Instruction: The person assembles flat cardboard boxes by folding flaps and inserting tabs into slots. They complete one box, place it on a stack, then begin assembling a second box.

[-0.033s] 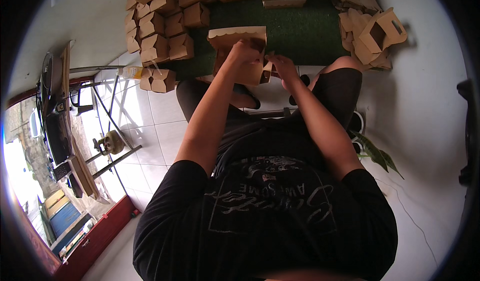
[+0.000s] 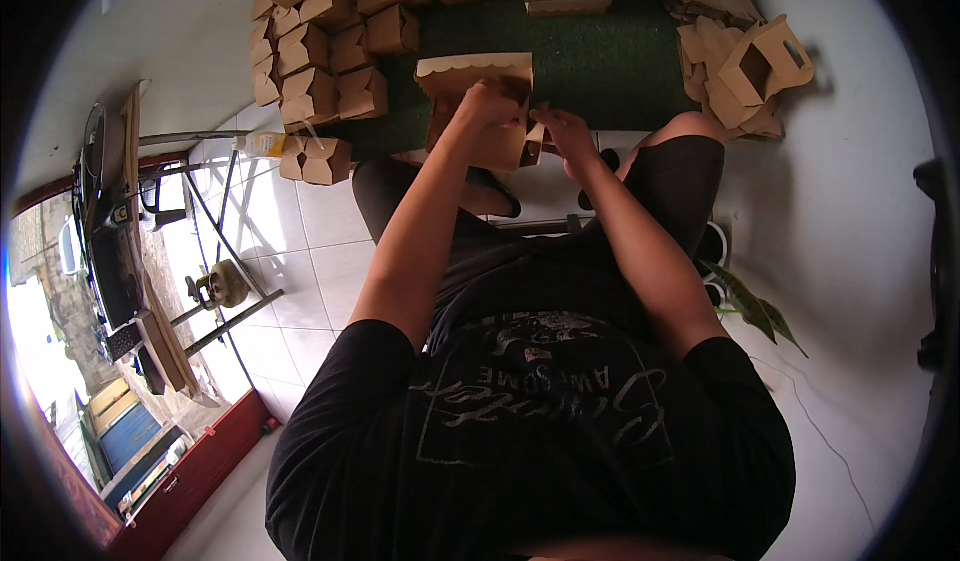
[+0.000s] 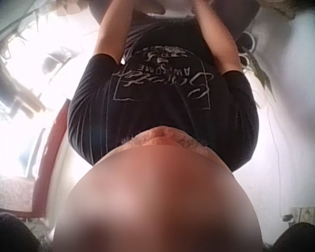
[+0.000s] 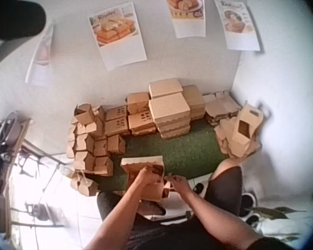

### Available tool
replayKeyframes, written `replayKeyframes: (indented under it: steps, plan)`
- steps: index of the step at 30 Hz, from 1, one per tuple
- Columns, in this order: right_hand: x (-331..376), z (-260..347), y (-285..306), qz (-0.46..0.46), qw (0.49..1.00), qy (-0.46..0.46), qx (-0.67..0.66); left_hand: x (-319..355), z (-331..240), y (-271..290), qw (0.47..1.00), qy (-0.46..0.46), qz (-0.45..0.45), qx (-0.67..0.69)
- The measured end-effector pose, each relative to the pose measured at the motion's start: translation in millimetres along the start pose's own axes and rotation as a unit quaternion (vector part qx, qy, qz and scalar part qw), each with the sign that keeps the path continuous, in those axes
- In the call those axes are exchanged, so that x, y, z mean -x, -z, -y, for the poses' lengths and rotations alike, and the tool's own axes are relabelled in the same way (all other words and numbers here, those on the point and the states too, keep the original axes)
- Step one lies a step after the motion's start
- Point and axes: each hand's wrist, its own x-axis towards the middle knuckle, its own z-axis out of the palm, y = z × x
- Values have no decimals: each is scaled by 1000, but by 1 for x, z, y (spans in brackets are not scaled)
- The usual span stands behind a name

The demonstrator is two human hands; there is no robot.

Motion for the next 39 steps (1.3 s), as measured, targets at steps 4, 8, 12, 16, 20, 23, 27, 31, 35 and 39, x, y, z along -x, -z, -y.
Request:
replayKeyframes:
  steps: [4, 8, 12, 16, 20, 23, 27, 31, 35, 39]
  plan:
    - [-3, -2, -1, -8, 999, 4, 44, -15, 15, -22, 997, -57, -27, -43]
    - [-3, -1, -2, -20, 998, -22, 50, -24, 24, -36, 991, -85, -45, -94]
    - [-3, 1, -2, -17, 998, -51, 33, -22, 28, -43, 997, -29, -53, 45]
    - [-7, -1, -2, -9, 998, -54, 34, -18, 29, -46, 995, -40, -74, 47]
    - [-8, 0, -3, -17, 996, -58, 61, -11, 26, -39, 1000, -21, -10, 20]
    - [-2, 6, -4, -31, 993, -61, 92, -2, 20, -34, 999, -10, -20, 30]
    - [9, 12, -6, -35, 996, -72, 50, 13, 10, -34, 985, 14, -107, 131]
    - [10, 13, -7, -72, 990, -57, 111, 21, 4, -30, 980, 17, -108, 165]
    - [6, 11, -6, -57, 993, -77, 73, 19, 7, -29, 994, 3, -33, 104]
    - [6, 8, -6, -47, 995, -90, 12, 4, 18, -43, 997, -50, -61, 3]
